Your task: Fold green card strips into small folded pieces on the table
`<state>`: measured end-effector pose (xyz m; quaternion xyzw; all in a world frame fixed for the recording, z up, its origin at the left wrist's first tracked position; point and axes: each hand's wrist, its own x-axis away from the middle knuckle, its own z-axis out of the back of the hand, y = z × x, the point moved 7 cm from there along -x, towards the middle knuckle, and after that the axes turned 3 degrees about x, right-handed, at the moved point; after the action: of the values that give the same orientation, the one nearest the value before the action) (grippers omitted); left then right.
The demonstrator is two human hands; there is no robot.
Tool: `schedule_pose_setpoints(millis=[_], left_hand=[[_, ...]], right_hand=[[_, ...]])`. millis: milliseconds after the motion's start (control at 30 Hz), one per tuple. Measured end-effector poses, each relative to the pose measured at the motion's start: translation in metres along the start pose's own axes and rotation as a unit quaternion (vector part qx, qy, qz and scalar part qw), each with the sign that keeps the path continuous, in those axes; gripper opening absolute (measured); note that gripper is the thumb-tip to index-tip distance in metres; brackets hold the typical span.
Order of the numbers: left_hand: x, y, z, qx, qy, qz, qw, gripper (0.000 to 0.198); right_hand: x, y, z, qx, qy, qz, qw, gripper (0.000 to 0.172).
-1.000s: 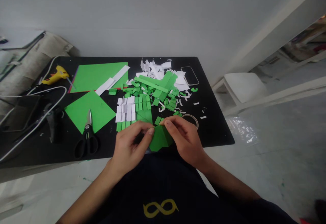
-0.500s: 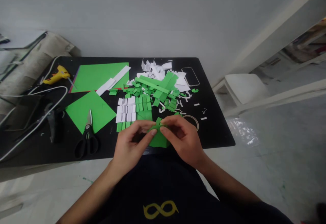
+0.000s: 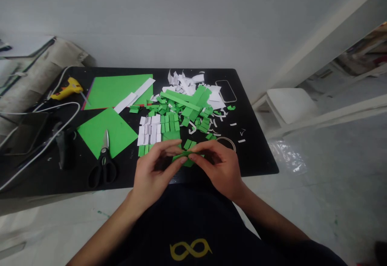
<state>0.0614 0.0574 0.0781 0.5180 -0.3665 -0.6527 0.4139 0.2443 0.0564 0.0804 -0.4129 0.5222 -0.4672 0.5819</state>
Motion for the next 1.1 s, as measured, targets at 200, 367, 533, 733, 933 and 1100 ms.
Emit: schedule_pose_setpoints(millis=[200, 367, 533, 733, 933, 1100], left_hand=[[-0.001, 0.006, 0.003, 0.002, 0.010, -0.044, 0.999, 0.021], [-0.003, 0.013, 0.005, -0.013, 0.008, -0.077, 0.997, 0.021], [-0.001, 0.006, 0.006, -0.001, 0.033, -0.028, 0.999, 0.024], [-0.004, -0.005, 0.004, -0.014, 0.012, 0.020, 1.000, 0.024], [-0.008, -0.007, 0.000, -0.042, -0.046, 0.050, 0.997, 0.019], [-0.009, -0.009, 0.001, -0.033, -0.031, 0.059, 0.997, 0.011]], right_hand=[[0.001, -0.001, -0.005, -0.065, -0.040, -0.019, 0.997, 0.018], [0.000, -0.006, -0.003, -0.022, -0.039, 0.011, 0.999, 0.017], [-0.002, -0.004, 0.000, -0.014, -0.021, -0.014, 1.000, 0.010], [-0.001, 0.009, 0.002, -0.069, 0.005, -0.087, 0.994, 0.008], [-0.005, 0.011, -0.003, -0.013, -0.079, -0.086, 0.993, 0.009], [-0.008, 0.014, 0.001, -0.034, -0.030, -0.098, 0.994, 0.006]])
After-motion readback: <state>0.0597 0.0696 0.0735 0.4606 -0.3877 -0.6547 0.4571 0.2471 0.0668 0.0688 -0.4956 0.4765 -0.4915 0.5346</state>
